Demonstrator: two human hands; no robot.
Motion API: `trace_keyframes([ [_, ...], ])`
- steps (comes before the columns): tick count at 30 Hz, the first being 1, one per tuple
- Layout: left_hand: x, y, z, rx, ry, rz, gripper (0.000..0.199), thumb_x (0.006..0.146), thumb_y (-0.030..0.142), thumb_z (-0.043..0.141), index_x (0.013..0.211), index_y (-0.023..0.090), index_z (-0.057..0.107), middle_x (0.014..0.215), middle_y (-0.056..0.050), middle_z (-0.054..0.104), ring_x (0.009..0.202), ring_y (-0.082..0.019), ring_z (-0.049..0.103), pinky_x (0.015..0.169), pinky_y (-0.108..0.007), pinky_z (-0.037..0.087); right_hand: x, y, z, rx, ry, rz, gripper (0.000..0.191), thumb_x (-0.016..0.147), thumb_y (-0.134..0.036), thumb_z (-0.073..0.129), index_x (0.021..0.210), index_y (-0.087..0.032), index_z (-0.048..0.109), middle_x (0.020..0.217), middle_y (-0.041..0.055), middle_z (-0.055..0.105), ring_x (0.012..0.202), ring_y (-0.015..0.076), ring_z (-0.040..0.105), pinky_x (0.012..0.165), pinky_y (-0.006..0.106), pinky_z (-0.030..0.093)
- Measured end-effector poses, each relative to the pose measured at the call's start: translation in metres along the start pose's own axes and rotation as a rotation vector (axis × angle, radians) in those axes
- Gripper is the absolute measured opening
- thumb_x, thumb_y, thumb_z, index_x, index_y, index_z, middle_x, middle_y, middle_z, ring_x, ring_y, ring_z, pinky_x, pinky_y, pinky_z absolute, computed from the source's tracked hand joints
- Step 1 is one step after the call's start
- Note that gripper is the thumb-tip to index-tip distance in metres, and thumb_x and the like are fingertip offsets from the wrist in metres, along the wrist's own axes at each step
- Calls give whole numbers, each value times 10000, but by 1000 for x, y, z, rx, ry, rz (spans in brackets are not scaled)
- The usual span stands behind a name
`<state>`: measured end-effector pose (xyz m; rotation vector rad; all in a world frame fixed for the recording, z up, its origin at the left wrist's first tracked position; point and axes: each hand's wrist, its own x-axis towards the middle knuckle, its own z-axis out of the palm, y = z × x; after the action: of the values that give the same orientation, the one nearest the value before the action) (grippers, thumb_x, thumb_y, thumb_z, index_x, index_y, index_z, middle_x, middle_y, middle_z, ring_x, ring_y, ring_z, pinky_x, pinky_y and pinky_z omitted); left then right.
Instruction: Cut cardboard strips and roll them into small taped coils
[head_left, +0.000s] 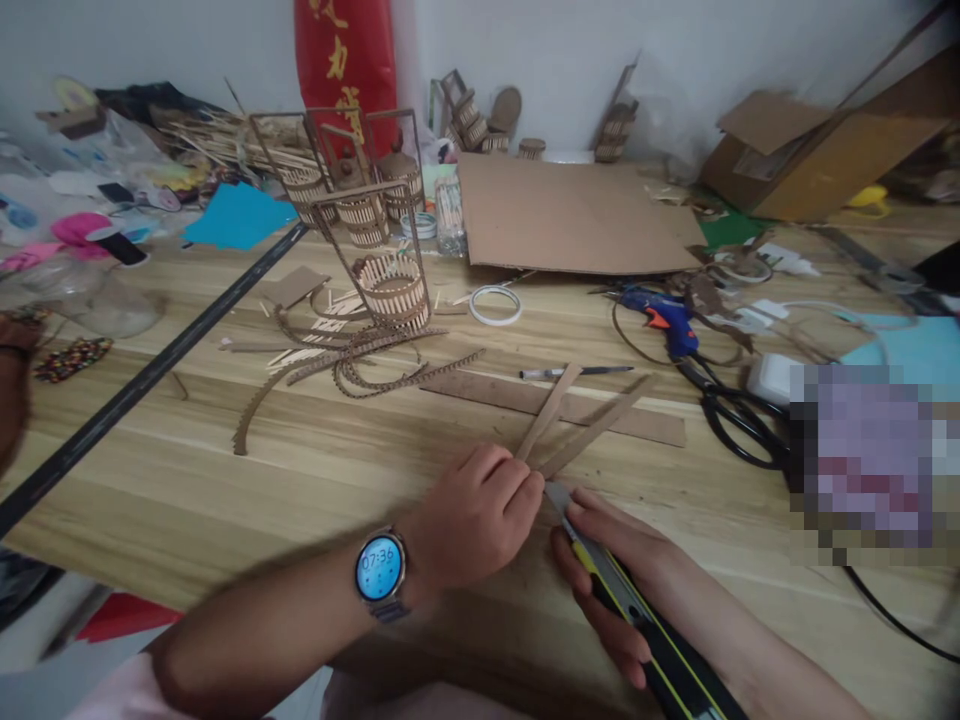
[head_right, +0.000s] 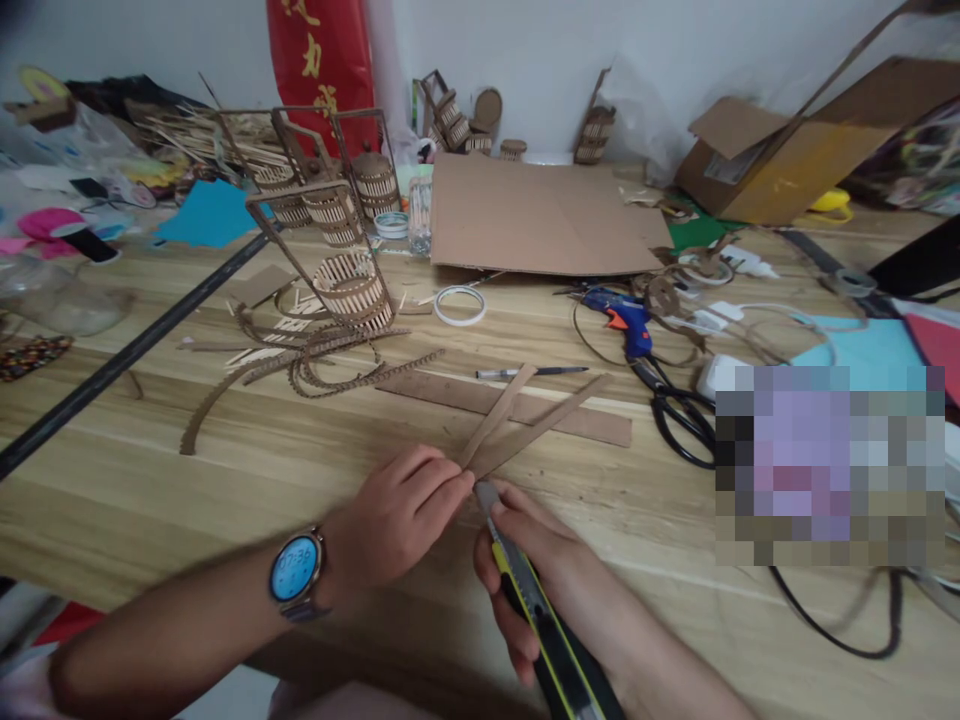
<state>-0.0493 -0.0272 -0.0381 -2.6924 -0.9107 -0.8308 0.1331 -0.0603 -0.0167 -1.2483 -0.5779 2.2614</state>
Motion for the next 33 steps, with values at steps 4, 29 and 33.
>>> trace_keyframes([
  [4,0,0,-1,3,-34,4,245,983,124,388,896,112,617,816,-70,641,784,-197,571,688,-328,510,1,-1,0,25,-28,-4,210,918,-427,528,907,-226,470,589,-75,565,266,48,406,261,170,420],
  [29,0,0,-1,-20,-52,39,290,992,108,340,888,108,611,817,-74,636,768,-193,563,704,-324,523,4,-7,0,-64,37,-48,268,858,-331,615,1033,-242,432,595,-90,607,389,69,575,357,132,411],
  [33,-2,0,-1,-21,-89,64,308,991,90,324,893,106,615,838,-81,638,788,-188,561,726,-325,520,7,-4,-2,-49,-32,-99,256,853,-369,617,963,-225,437,605,-99,589,326,39,505,328,133,363],
])
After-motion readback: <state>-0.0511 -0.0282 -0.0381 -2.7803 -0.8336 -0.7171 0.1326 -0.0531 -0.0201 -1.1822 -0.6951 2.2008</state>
